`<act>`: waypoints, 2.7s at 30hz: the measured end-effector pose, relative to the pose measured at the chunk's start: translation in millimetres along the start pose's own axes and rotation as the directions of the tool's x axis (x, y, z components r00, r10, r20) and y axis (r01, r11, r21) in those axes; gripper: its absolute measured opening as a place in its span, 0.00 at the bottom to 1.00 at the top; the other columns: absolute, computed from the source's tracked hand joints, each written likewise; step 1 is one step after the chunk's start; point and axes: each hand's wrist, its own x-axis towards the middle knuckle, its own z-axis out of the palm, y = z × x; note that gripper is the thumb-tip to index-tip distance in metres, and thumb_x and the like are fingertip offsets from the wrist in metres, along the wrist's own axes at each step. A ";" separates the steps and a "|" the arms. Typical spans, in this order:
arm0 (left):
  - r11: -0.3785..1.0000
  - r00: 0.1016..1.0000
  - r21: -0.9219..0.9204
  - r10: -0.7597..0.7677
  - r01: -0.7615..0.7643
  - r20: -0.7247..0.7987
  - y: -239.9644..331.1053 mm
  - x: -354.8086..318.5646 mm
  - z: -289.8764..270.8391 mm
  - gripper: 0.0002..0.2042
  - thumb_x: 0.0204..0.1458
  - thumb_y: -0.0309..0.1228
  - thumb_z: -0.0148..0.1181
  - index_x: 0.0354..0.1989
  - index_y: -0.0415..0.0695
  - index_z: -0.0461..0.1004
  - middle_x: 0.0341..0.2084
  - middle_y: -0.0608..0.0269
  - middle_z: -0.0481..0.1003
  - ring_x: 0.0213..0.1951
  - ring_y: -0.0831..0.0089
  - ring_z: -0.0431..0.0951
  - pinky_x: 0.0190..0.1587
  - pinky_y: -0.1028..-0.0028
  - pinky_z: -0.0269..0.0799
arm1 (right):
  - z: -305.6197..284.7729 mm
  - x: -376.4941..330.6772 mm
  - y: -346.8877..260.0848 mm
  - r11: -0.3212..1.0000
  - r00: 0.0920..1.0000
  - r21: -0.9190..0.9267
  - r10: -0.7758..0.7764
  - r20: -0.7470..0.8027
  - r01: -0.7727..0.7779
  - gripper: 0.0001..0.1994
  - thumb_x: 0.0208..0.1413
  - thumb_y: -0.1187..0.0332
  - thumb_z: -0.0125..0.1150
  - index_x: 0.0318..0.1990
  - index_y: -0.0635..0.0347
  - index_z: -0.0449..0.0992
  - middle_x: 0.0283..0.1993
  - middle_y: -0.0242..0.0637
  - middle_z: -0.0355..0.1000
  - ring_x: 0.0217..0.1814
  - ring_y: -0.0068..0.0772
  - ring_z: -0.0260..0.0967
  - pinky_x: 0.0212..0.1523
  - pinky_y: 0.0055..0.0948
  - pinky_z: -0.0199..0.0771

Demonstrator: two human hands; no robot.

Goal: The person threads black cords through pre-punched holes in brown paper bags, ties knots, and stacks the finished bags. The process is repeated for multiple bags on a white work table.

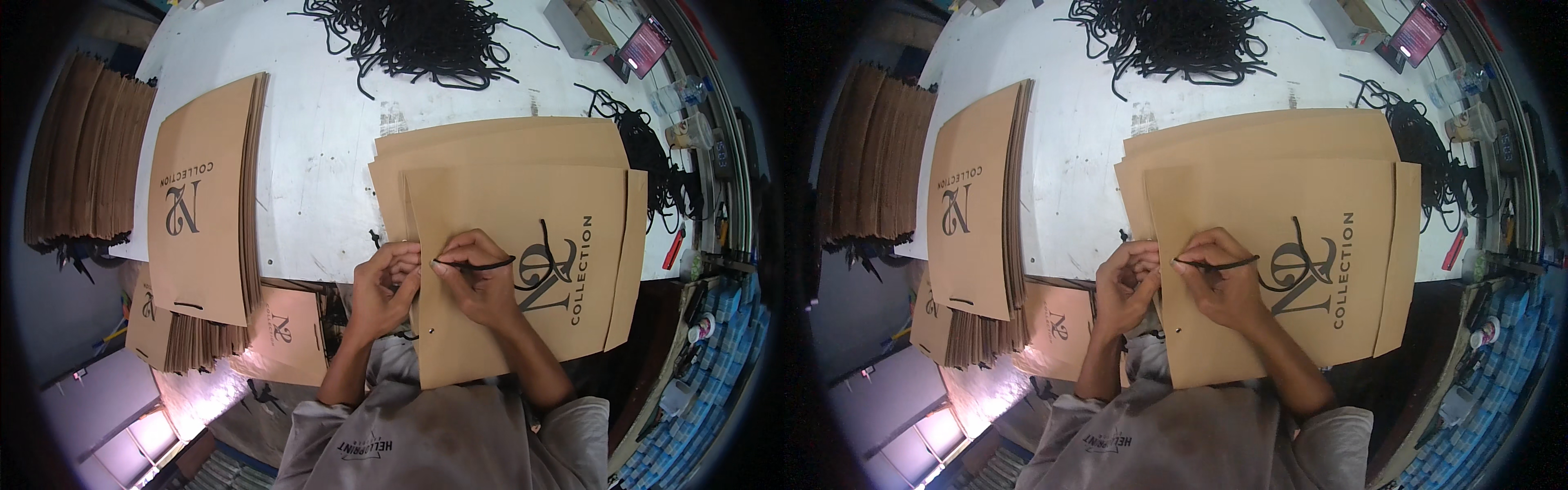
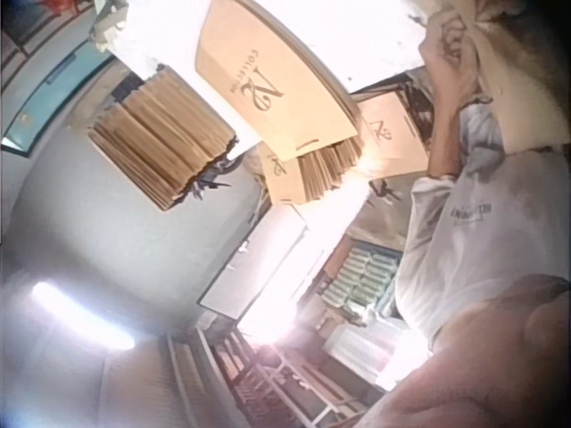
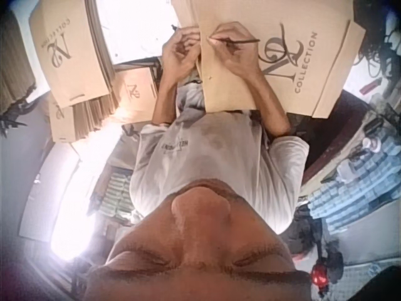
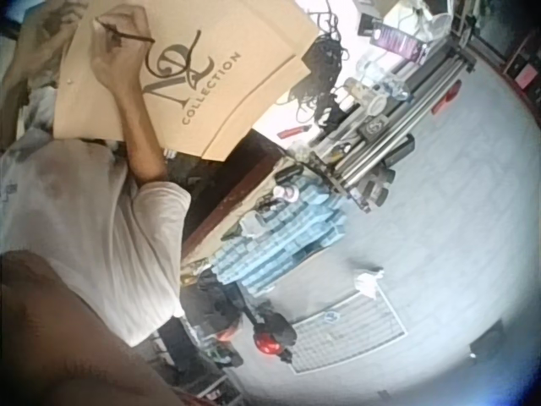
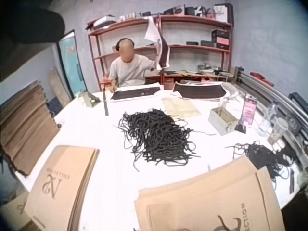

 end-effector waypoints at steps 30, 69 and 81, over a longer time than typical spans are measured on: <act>0.680 0.880 0.609 0.471 -0.407 0.061 16.3 -9.9 -29.7 0.10 0.56 0.14 0.64 0.46 0.35 0.77 0.40 0.52 0.82 0.45 0.70 0.82 0.50 0.72 0.78 | 36.5 -4.0 -17.5 0.946 0.991 -0.312 -0.048 0.128 0.087 0.06 0.57 0.81 0.61 0.41 0.65 0.78 0.38 0.43 0.72 0.36 0.41 0.75 0.37 0.35 0.76; 0.894 0.987 0.446 0.038 0.036 -0.157 12.1 -42.4 26.0 0.15 0.57 0.24 0.69 0.51 0.34 0.76 0.21 0.70 0.77 0.21 0.89 0.71 0.25 0.85 0.67 | -103.3 -54.4 -38.7 0.854 0.837 0.011 0.512 -0.192 -0.520 0.10 0.62 0.75 0.65 0.49 0.64 0.76 0.37 0.31 0.74 0.34 0.21 0.74 0.34 0.21 0.74; 1.000 0.968 0.019 0.006 -0.001 -0.249 14.4 2.0 19.6 0.10 0.70 0.27 0.50 0.53 0.36 0.73 0.33 0.71 0.74 0.32 0.88 0.70 0.31 0.83 0.68 | 5.6 -28.7 -6.8 0.957 0.994 0.288 0.069 -0.079 -0.044 0.08 0.61 0.85 0.60 0.46 0.68 0.76 0.40 0.36 0.78 0.36 0.16 0.74 0.37 0.17 0.73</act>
